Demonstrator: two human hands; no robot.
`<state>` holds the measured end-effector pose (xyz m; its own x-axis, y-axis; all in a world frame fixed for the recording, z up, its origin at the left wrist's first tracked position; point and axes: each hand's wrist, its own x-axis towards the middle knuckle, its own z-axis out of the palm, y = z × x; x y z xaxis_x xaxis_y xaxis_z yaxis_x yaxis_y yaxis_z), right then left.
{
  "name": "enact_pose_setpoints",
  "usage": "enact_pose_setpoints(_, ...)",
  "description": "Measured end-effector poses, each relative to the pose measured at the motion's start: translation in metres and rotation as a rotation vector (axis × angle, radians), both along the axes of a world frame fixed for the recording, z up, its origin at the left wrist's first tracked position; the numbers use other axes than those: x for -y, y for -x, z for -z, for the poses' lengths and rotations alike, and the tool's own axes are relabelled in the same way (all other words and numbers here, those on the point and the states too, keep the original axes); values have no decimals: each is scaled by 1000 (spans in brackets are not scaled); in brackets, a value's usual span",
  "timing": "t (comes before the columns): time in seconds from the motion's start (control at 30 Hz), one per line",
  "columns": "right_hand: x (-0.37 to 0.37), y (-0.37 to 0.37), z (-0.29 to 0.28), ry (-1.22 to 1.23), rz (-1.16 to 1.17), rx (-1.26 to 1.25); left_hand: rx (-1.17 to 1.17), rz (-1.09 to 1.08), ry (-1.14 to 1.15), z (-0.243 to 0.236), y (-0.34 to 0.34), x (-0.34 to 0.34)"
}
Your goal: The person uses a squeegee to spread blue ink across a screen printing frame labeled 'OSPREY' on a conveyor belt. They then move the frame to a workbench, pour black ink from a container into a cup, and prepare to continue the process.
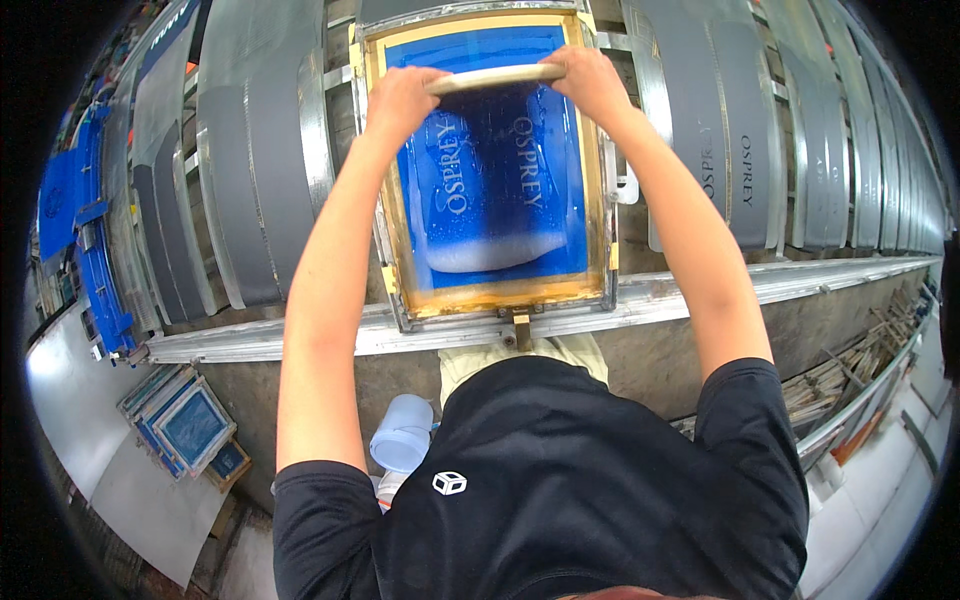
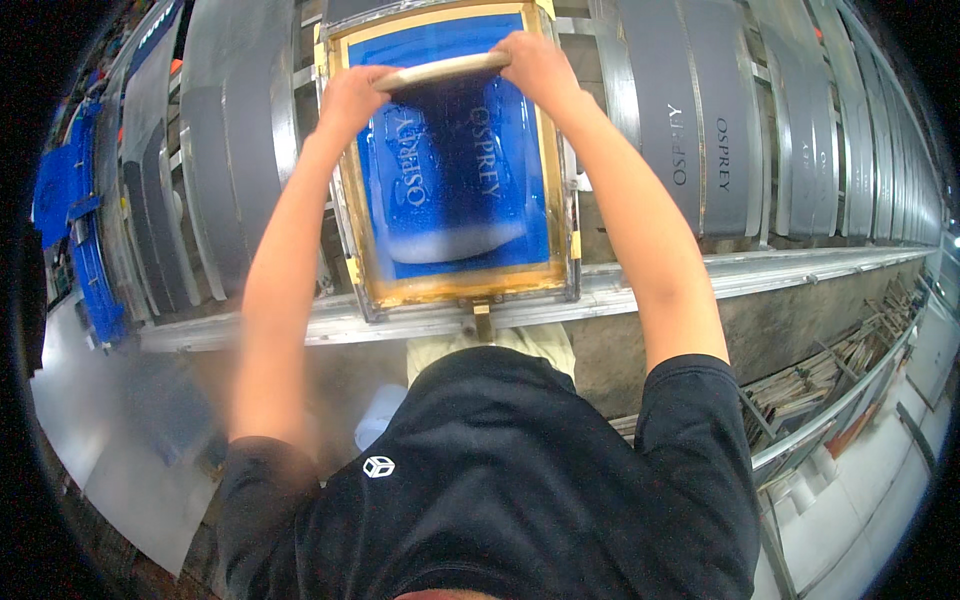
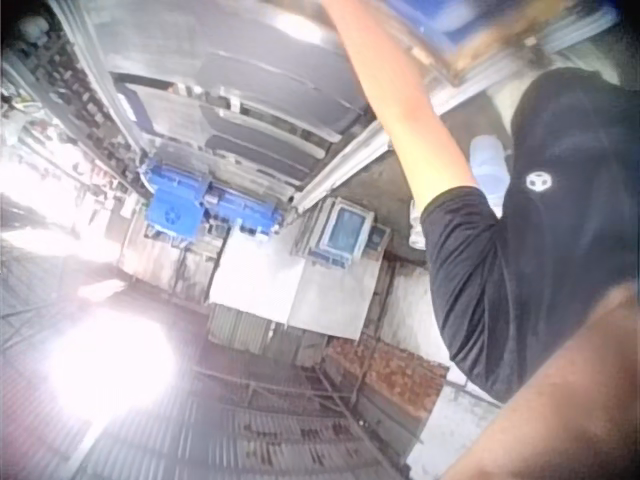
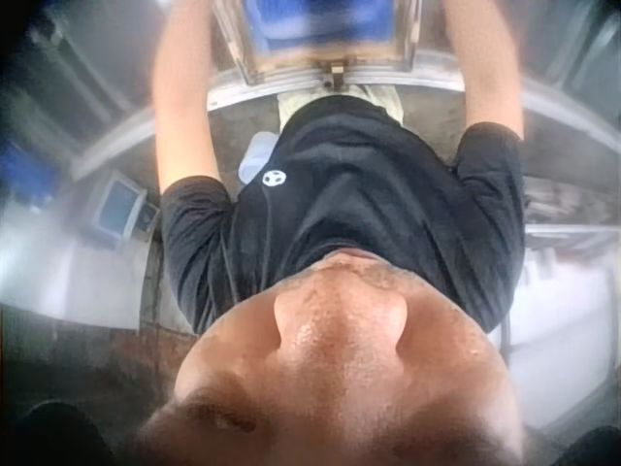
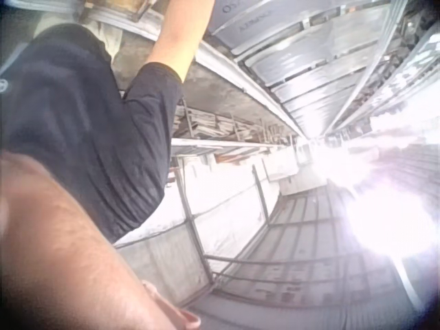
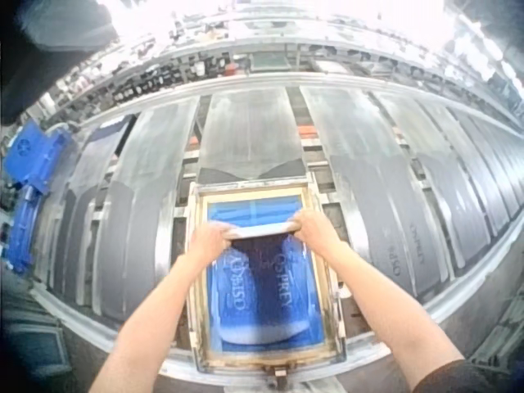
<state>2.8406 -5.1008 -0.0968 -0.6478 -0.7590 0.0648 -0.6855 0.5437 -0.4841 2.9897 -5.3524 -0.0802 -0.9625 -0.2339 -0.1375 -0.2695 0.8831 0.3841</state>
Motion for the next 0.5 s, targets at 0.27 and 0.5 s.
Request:
enact_pose_setpoints(0.27,13,33,8,6,30,45,38,1,-17,7,36,14)
enact_pose_setpoints(0.5,-45,-70,10,73,69,51,7,-5,-89,10,-58,-41)
